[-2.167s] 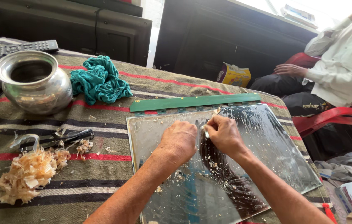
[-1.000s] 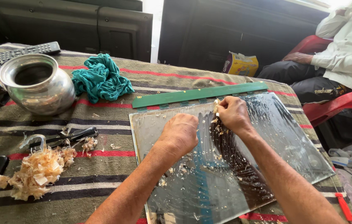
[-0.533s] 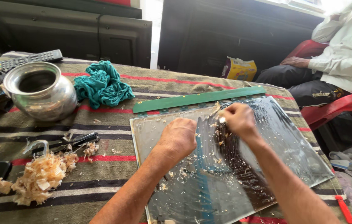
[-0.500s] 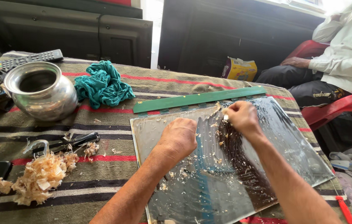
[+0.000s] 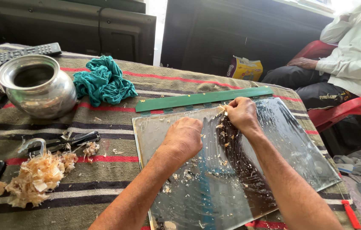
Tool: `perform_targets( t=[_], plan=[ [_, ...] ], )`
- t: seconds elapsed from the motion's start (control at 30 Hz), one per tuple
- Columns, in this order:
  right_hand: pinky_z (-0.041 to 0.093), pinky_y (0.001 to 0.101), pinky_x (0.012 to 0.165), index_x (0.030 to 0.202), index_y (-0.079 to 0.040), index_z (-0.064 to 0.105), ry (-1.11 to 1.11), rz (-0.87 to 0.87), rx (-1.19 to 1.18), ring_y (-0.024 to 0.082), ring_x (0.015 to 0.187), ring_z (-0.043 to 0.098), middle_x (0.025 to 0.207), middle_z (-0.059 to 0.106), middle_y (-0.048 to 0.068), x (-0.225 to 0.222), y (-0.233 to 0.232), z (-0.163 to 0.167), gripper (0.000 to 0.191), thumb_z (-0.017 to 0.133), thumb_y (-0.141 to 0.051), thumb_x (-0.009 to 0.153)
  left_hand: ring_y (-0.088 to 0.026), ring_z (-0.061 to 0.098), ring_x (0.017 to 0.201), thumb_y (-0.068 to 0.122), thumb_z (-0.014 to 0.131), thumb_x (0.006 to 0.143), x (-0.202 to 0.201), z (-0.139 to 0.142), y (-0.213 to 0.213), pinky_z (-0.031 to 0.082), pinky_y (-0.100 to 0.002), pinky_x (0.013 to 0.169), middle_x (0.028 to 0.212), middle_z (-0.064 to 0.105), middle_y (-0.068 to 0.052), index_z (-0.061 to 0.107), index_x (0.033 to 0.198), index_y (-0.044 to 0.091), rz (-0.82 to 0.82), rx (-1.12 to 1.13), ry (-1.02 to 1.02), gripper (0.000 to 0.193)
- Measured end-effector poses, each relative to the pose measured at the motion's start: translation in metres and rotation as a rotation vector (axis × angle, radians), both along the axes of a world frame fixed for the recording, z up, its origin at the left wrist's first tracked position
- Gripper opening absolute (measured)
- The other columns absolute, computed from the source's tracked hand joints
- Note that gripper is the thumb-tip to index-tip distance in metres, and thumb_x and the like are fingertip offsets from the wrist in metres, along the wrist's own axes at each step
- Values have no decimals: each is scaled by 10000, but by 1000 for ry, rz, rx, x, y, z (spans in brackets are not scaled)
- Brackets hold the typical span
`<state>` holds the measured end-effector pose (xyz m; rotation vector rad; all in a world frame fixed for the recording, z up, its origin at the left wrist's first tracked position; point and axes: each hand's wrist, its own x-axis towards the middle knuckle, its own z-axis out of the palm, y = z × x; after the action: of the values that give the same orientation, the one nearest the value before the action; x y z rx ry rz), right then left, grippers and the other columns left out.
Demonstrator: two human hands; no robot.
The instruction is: The person scrapes dried residue off a glass sheet with a small blade, pushing the loosened flakes aside into a growing pile on the table. They work across the pane section by section, holding the glass steady with one hand while scraping with the other.
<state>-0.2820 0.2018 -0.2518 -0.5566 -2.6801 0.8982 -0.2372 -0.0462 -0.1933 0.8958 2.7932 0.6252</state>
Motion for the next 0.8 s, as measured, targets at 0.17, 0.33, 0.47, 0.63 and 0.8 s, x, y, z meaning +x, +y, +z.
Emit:
perform_targets(
  t=[0.17, 0.33, 0.47, 0.63, 0.8],
  plan=[
    [580, 361, 661, 869, -20, 777, 2, 3, 24, 186, 689, 720, 800, 760, 138, 8, -14, 5, 167, 796, -185, 857, -361, 671, 1099, 54, 652, 781, -1, 2, -2, 527, -455, 977, 1036, 729, -201, 739, 980, 32, 6, 18, -14, 218],
    [571, 361, 636, 854, -6, 763, 40, 58, 34, 189, 677, 711, 791, 758, 139, 18, -31, 11, 166, 776, -170, 875, -362, 681, 1083, 52, 644, 796, 0, 7, -2, 534, -452, 973, 1037, 730, -209, 742, 984, 29, 20, 5, -52, 213],
    [570, 352, 572, 841, 3, 742, 26, 89, -27, 177, 648, 691, 789, 740, 120, 26, -46, 18, 176, 742, -162, 904, -366, 681, 1080, 57, 641, 803, 1, 10, -4, 535, -452, 971, 1041, 727, -214, 749, 969, 28, 32, 21, -54, 200],
    [509, 364, 513, 827, -3, 744, -66, 137, 6, 186, 598, 640, 743, 725, 117, 42, -61, 24, 256, 780, -246, 897, -361, 694, 1059, 67, 623, 828, 0, 12, -4, 540, -453, 962, 1028, 733, -206, 758, 956, 41, 49, 30, -88, 187],
    [531, 334, 513, 850, -30, 760, -40, 205, -88, 156, 603, 639, 750, 730, 80, 52, -46, 18, 235, 785, -261, 881, -370, 699, 1037, 72, 607, 844, -1, 10, -6, 547, -464, 944, 1024, 730, -207, 761, 949, 52, 58, 21, -111, 187]
  ],
)
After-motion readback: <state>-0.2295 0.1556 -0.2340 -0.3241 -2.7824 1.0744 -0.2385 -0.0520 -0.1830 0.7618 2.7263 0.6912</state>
